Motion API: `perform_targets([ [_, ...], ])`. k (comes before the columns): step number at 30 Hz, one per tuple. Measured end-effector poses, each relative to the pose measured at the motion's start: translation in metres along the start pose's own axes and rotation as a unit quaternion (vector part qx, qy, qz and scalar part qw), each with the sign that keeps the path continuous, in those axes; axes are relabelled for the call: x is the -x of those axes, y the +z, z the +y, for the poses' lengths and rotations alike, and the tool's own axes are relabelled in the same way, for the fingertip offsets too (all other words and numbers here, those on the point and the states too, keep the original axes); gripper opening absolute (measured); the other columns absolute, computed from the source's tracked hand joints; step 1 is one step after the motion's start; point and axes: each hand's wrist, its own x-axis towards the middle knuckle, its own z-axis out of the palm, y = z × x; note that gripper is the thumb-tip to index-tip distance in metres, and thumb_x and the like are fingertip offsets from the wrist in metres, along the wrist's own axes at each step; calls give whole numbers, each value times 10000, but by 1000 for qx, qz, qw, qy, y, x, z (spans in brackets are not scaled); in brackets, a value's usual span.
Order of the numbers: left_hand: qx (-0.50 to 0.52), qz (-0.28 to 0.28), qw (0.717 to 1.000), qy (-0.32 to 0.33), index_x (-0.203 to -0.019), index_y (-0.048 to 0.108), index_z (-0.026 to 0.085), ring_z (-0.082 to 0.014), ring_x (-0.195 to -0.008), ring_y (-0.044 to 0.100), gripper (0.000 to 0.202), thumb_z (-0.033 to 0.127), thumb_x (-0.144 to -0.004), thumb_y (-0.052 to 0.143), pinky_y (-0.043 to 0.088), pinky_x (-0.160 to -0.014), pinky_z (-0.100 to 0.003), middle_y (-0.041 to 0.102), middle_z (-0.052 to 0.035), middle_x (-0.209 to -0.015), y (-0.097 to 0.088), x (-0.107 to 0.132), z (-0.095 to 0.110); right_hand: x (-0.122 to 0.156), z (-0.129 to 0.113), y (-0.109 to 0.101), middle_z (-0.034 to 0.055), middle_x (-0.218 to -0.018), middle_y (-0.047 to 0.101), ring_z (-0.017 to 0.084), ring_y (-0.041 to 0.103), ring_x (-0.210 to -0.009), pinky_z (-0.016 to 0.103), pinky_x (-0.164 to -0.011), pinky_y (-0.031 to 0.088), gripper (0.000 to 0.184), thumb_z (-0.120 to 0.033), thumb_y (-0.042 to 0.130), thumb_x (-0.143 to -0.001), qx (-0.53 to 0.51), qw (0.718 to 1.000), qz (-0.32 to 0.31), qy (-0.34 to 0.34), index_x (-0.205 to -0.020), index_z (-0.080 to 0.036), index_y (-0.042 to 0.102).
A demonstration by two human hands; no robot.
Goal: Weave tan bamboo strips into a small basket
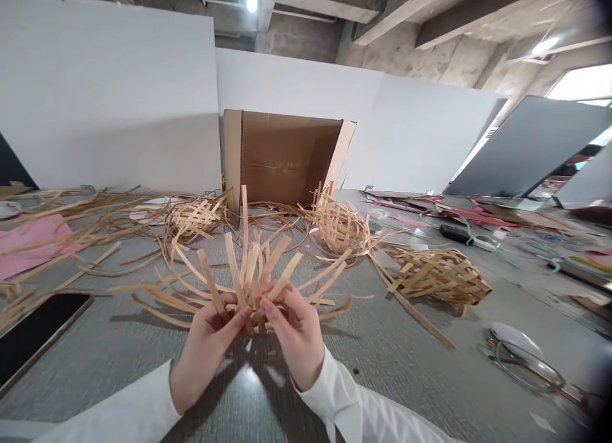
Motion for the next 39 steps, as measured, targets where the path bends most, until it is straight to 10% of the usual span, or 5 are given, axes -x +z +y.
perform_targets([
  [17,50,-26,997,-46,-780,690,202,-136,-670,609,210,254,-586,755,488,-652,-238,684,-3,-710,4,-3,19,-8,-10,-2,33,-682,661,169,630,-658,277,-620,507,240,-339,728,-591,-110,981,-33,159,-697,-173,590],
  [39,35,-2,998,-55,-669,651,211,-91,-645,555,82,276,-685,698,454,-657,-164,599,47,-627,0,7,26,5,-10,4,36,-709,597,142,576,-636,255,-578,486,164,-324,471,-836,-24,998,-51,32,-814,-171,528],
])
